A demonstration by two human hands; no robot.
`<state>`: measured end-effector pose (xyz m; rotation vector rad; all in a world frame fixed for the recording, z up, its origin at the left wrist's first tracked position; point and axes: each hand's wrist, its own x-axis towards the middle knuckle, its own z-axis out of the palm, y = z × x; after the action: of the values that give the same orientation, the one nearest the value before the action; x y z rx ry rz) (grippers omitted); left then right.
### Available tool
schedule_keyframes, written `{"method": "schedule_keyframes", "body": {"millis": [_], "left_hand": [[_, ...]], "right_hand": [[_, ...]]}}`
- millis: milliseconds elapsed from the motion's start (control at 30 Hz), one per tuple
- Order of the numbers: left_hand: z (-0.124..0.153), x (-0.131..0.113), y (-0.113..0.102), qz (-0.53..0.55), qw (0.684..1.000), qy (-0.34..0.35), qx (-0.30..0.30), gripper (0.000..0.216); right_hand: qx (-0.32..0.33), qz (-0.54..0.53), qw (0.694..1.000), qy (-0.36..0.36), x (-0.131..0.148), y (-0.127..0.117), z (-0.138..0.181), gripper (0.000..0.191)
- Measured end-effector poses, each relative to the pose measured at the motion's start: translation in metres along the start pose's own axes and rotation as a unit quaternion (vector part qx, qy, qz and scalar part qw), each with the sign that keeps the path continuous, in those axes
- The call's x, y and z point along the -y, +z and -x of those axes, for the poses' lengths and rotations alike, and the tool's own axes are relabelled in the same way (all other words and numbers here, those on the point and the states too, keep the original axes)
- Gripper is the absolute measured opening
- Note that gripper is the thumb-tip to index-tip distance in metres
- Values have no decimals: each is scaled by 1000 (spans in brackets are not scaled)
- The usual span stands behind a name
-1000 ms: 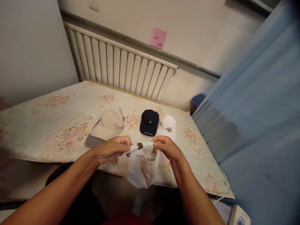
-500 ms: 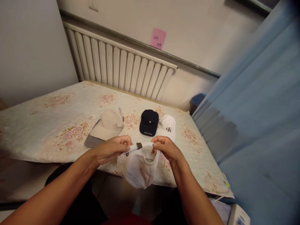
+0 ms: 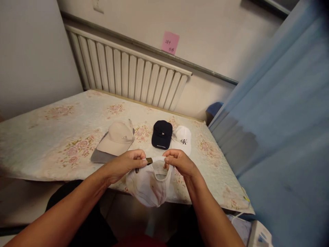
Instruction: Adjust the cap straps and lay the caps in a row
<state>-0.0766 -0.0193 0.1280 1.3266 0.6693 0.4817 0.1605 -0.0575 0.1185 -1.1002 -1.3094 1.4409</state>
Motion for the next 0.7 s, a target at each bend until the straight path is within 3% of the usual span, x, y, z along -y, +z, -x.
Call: {"method": "schedule_keyframes", "body": {"millis": [333,500,700], "left_hand": [[0,3,2,20,1000,6,-5,29],[-1,5,3,-56,998,23,-12,25],[-3,9,4,-152,986,30,-67,21]], "right_hand": [[18,58,998,-6,3,-1,4,21],[9,59,998,1,2,-2,4,22],[6,41,999,12,0,-3,3,24]]}}
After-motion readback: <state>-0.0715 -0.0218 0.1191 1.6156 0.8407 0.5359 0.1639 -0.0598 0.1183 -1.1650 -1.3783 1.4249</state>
